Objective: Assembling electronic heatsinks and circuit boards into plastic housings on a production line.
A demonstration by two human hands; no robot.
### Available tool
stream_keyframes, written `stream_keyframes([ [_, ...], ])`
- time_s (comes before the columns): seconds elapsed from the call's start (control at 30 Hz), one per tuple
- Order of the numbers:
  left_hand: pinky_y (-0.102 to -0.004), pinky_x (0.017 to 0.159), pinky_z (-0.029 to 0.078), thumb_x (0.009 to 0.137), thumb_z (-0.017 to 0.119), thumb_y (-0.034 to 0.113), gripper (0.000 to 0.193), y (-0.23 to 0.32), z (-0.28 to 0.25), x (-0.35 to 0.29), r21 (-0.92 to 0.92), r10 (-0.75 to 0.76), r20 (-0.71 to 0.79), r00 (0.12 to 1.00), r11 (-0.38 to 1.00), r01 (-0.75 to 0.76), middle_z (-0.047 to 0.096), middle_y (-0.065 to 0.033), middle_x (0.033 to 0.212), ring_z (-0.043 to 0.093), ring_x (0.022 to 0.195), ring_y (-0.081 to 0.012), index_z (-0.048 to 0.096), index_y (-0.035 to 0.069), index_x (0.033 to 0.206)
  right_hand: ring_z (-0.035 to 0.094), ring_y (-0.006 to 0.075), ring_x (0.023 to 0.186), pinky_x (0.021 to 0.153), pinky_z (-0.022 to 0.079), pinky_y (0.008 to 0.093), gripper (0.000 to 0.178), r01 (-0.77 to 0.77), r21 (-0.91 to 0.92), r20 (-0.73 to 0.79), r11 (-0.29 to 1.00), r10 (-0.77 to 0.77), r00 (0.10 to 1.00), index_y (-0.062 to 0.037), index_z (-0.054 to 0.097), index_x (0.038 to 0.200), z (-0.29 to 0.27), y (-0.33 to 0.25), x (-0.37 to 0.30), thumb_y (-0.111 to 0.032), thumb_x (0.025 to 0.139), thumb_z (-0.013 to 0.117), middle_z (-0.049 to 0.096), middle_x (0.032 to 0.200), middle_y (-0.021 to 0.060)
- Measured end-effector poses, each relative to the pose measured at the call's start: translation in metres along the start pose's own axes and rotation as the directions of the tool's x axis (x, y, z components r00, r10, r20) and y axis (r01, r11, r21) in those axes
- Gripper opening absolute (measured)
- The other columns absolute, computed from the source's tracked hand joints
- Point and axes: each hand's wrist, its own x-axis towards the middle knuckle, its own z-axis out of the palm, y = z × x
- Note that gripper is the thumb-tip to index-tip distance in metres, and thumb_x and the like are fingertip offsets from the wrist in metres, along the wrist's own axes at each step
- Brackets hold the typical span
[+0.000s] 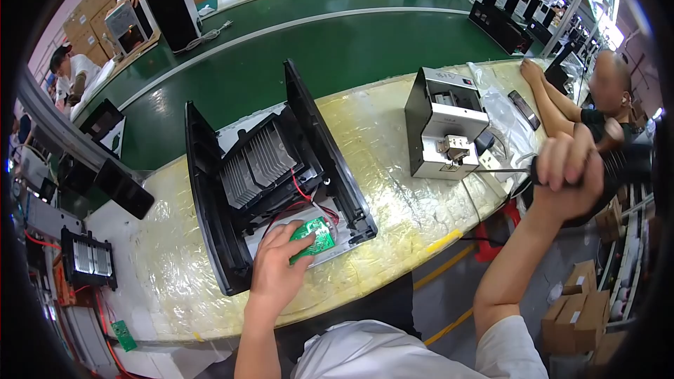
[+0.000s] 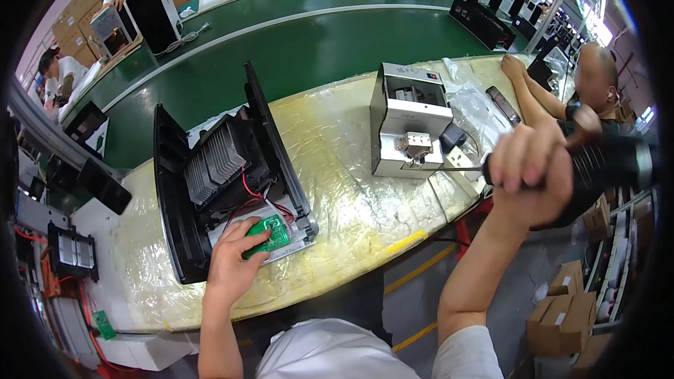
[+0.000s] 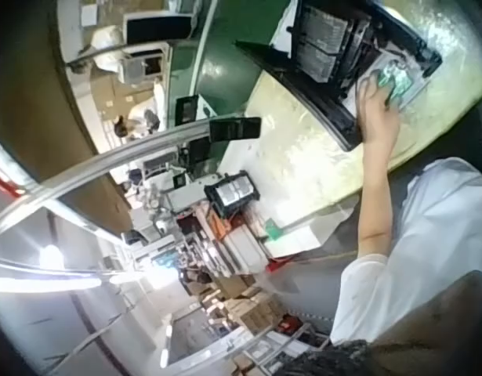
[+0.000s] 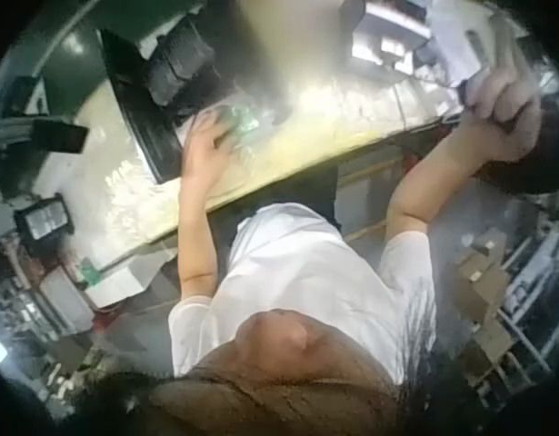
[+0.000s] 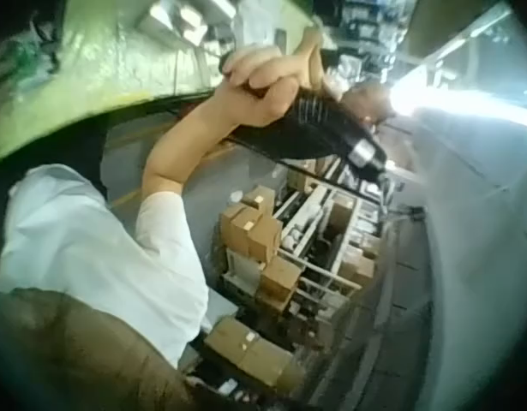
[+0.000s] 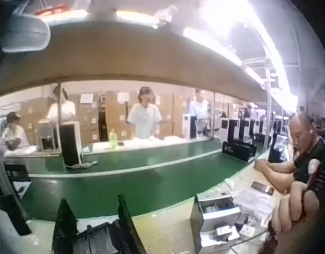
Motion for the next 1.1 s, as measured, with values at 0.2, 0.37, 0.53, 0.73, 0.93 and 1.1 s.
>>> stream_keyframes([
  [0.2, -0.0372, 0.093, 0.049, 0.067, 0.079, -0.003, 0.040, -0.001, 0.002, 0.002, 0.015, -0.008, 0.010, 1.000, 1.000, 0.007, 0.066, -0.0172, 0.122, 0.062, 0.109, -0.0353, 0.073, -0.002, 0.106, 0.045, 0.0121, 0.046, 0.044, 0.040, 0.0286, 0.023, -0.076, -0.395, -0.226, 0.915, -0.017, 0.974, -0.0046, 0.047, 0.081, 0.020, 0.026, 0.021, -0.018, 0.099, 0.055, 0.045, 0.067, 0.0028],
  [0.37, -0.0380, 0.099, 0.046, 0.067, 0.078, -0.005, 0.040, -0.009, -0.005, -0.004, -0.020, -0.090, 0.024, 0.996, 0.996, 0.091, 0.065, -0.0157, 0.122, 0.059, 0.112, -0.0344, 0.073, -0.001, 0.107, 0.051, 0.0113, 0.049, 0.046, 0.046, 0.0280, 0.077, -0.048, -0.428, -0.167, 0.902, -0.028, 0.985, -0.0055, 0.010, 0.158, 0.017, 0.064, 0.023, -0.005, 0.097, 0.057, 0.050, 0.076, 0.0042],
  [0.53, -0.0371, 0.100, 0.045, 0.068, 0.078, -0.005, 0.041, -0.004, 0.000, 0.001, -0.026, -0.085, 0.032, 0.996, 0.996, 0.086, 0.065, -0.0157, 0.123, 0.059, 0.114, -0.0338, 0.073, -0.001, 0.108, 0.052, 0.0111, 0.047, 0.045, 0.045, 0.0271, 0.074, -0.132, -0.341, -0.154, 0.931, 0.084, 0.985, -0.0021, 0.021, 0.156, -0.008, 0.082, 0.021, -0.002, 0.093, 0.060, 0.054, 0.073, 0.0036],
  [0.73, -0.0378, 0.098, 0.046, 0.068, 0.079, -0.004, 0.040, 0.001, 0.006, 0.001, -0.023, -0.101, 0.006, 0.995, 0.995, 0.102, 0.065, -0.0157, 0.123, 0.059, 0.112, -0.0343, 0.073, -0.001, 0.108, 0.050, 0.0113, 0.045, 0.043, 0.044, 0.0282, 0.047, -0.201, -0.277, -0.221, 0.940, 0.141, 0.965, 0.0002, 0.038, 0.133, 0.006, 0.077, 0.021, -0.006, 0.093, 0.063, 0.053, 0.067, 0.0030],
  [0.93, -0.0398, 0.096, 0.048, 0.067, 0.078, -0.003, 0.038, 0.029, 0.023, 0.014, -0.013, -0.010, -0.022, 1.000, 1.000, 0.010, 0.066, -0.0160, 0.119, 0.060, 0.111, -0.0356, 0.073, -0.002, 0.104, 0.040, 0.0137, 0.044, 0.042, 0.040, 0.0307, 0.029, -0.043, -0.106, -0.066, 0.993, 0.036, 0.997, -0.0090, 0.043, 0.076, 0.017, 0.006, 0.020, -0.021, 0.103, 0.043, 0.042, 0.064, 0.0026],
  [1.1, -0.0425, 0.095, 0.048, 0.070, 0.078, 0.002, 0.032, 0.053, 0.033, 0.018, 0.000, -0.004, -0.062, 0.998, 1.000, 0.004, 0.066, -0.0131, 0.117, 0.060, 0.106, -0.0340, 0.074, 0.003, 0.101, 0.047, 0.0102, 0.049, 0.044, 0.044, 0.0253, 0.026, -0.059, 0.070, 0.080, 0.996, 0.053, 0.995, -0.0084, 0.043, 0.085, 0.094, -0.013, 0.028, -0.024, 0.105, 0.046, 0.046, 0.076, 0.0006],
])
